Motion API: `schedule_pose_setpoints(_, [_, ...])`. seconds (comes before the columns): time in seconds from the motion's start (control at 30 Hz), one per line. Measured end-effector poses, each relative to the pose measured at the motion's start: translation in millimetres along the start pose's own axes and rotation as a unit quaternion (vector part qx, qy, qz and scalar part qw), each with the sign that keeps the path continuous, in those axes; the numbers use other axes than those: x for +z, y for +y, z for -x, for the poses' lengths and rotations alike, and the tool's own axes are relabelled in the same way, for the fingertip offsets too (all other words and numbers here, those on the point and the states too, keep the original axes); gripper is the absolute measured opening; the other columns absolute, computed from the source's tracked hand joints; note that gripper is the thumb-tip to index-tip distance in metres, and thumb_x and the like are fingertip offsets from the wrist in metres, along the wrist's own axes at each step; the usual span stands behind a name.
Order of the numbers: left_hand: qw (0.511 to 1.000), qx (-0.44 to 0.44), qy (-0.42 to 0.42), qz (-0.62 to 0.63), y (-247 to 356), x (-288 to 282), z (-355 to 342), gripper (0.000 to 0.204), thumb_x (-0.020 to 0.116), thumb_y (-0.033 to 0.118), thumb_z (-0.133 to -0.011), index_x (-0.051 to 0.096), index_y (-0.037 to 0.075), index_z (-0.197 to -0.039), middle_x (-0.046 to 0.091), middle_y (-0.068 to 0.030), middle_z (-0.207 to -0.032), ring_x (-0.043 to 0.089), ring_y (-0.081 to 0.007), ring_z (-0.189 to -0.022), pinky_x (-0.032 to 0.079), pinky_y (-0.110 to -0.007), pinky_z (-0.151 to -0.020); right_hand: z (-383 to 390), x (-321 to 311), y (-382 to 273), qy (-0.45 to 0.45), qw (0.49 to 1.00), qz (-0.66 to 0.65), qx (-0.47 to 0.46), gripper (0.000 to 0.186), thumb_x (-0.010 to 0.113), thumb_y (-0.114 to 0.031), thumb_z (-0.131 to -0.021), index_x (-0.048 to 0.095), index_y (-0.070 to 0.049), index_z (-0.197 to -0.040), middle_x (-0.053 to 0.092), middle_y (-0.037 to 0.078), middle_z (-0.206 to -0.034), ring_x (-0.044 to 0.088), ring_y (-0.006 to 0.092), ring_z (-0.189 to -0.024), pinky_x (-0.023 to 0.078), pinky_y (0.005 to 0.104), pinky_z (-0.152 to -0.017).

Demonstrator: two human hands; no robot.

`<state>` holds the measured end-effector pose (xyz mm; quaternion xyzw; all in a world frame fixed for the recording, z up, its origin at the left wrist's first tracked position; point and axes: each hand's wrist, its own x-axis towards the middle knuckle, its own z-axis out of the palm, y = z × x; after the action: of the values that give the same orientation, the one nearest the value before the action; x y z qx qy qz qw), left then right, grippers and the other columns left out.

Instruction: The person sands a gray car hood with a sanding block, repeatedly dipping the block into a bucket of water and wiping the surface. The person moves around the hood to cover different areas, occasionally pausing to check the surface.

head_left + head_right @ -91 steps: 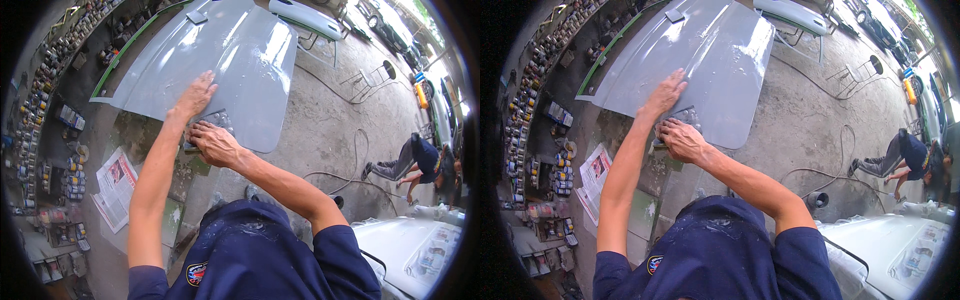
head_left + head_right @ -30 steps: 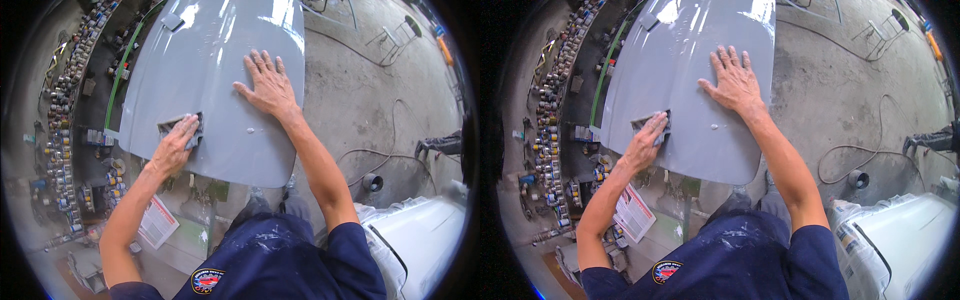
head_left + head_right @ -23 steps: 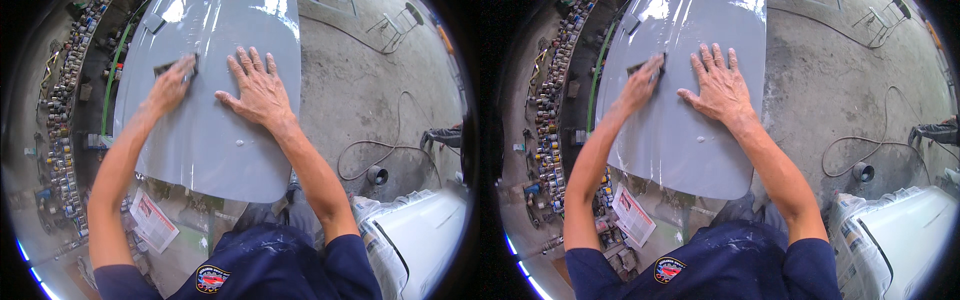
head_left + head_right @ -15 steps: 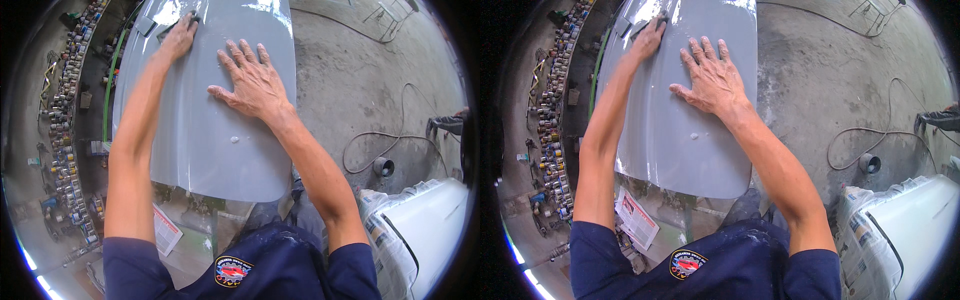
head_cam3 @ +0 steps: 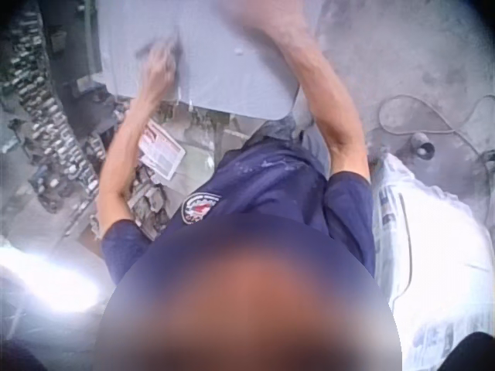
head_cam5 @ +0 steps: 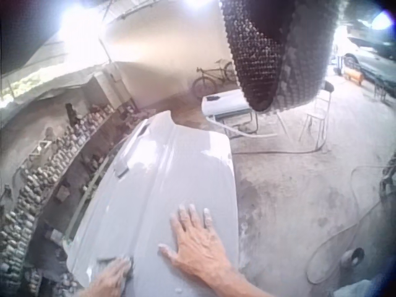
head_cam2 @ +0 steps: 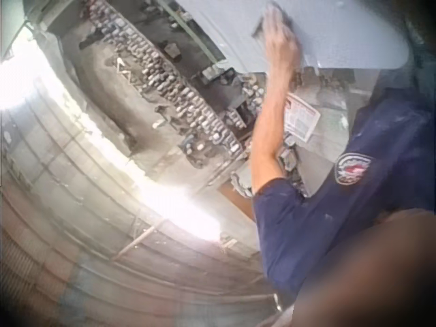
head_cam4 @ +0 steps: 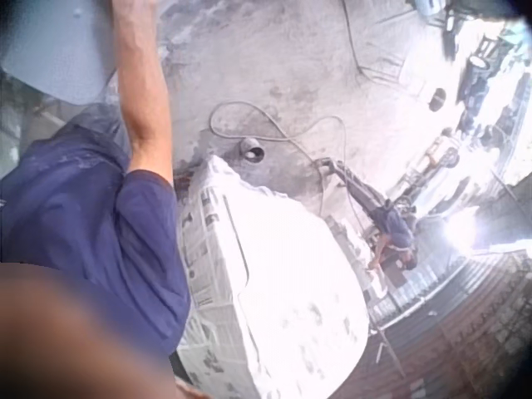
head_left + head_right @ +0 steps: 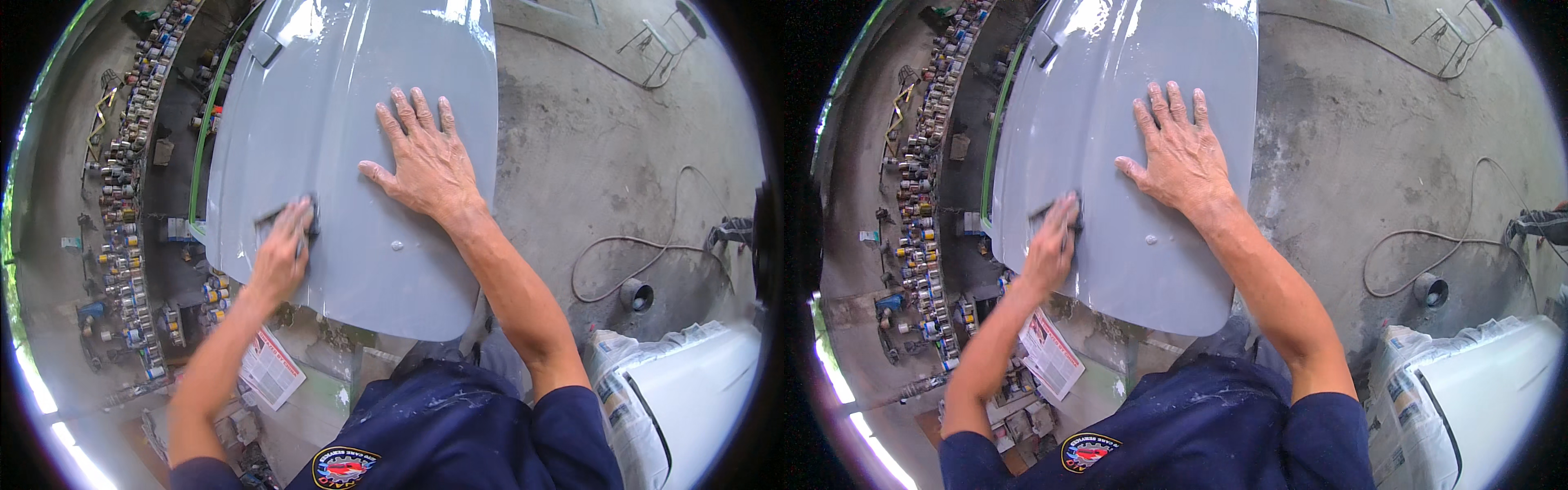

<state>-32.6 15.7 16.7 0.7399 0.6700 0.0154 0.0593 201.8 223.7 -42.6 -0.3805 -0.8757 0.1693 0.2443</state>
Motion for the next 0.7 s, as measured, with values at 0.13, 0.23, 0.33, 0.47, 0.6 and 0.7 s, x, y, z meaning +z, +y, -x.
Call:
schedule_pose_setpoints(0.13, [0.996, 0.069, 0.032, -0.043, -57, -4, -130, 0.056, 0.059, -0.003, -0.095, 0.054, 0.000, -0.150, 0.049, -0.0192, -0.161, 0.047, -0.0375, -0.150, 0.041, -0.045, -0.125, 2, 6, 4, 0.021, 1.000, -0.002, -0.002, 0.082, 0.047, -0.066, -0.104, 0.039, -0.013, -0.165, 0.031, 0.012, -0.174, 0.018, 0.0292, -0.164, 0.008, 0.0511, -0.136])
schedule_pose_setpoints(0.23, [0.997, -0.007, 0.062, -0.042, -75, -5, -228, 0.048, 0.046, 0.015, -0.109, 0.049, -0.001, -0.153, 0.053, -0.0252, -0.156, 0.052, -0.0430, -0.143, 0.042, -0.047, -0.122, 3, 9, 4, 0.024, 1.000, 0.015, -0.008, 0.082, 0.046, -0.067, -0.104, 0.039, -0.013, -0.165, 0.032, 0.011, -0.173, 0.018, 0.0286, -0.164, 0.008, 0.0501, -0.136])
schedule_pose_setpoints(0.33, [0.994, -0.034, 0.092, -0.056, -72, 2, -264, 0.051, 0.042, 0.023, -0.111, 0.046, -0.003, -0.155, 0.052, -0.0272, -0.156, 0.052, -0.0431, -0.143, 0.040, -0.047, -0.122, 3, 8, 2, 0.022, 0.999, 0.032, -0.008, 0.082, 0.046, -0.068, -0.104, 0.039, -0.014, -0.165, 0.031, 0.010, -0.174, 0.018, 0.0278, -0.164, 0.008, 0.0488, -0.136])
schedule_pose_setpoints(0.47, [0.993, -0.022, 0.110, -0.031, -47, 19, -157, 0.055, 0.049, 0.015, -0.106, 0.042, -0.007, -0.157, 0.045, -0.0275, -0.162, 0.043, -0.0403, -0.151, 0.034, -0.045, -0.127, 4, 4, -2, 0.029, 0.998, 0.051, -0.007, 0.082, 0.044, -0.071, -0.103, 0.040, -0.018, -0.165, 0.031, 0.008, -0.174, 0.020, 0.0257, -0.164, 0.011, 0.0453, -0.136])
schedule_pose_setpoints(0.6, [0.997, -0.043, 0.061, 0.001, 22, 21, 21, 0.069, 0.064, -0.002, -0.089, 0.043, -0.011, -0.154, 0.041, -0.0268, -0.165, 0.037, -0.0448, -0.154, 0.032, -0.048, -0.129, 3, -2, -5, 0.006, 0.997, 0.071, -0.002, 0.083, 0.042, -0.073, -0.102, 0.038, -0.020, -0.166, 0.031, 0.008, -0.174, 0.020, 0.0254, -0.164, 0.012, 0.0438, -0.137])
schedule_pose_setpoints(0.7, [0.999, -0.037, 0.015, 0.006, 44, 7, 69, 0.068, 0.064, -0.004, -0.086, 0.046, -0.012, -0.152, 0.041, -0.0261, -0.165, 0.038, -0.0458, -0.154, 0.034, -0.050, -0.128, 1, -6, -4, -0.019, 0.997, 0.073, -0.002, 0.083, 0.043, -0.071, -0.103, 0.037, -0.018, -0.166, 0.030, 0.009, -0.174, 0.019, 0.0259, -0.164, 0.011, 0.0442, -0.137])
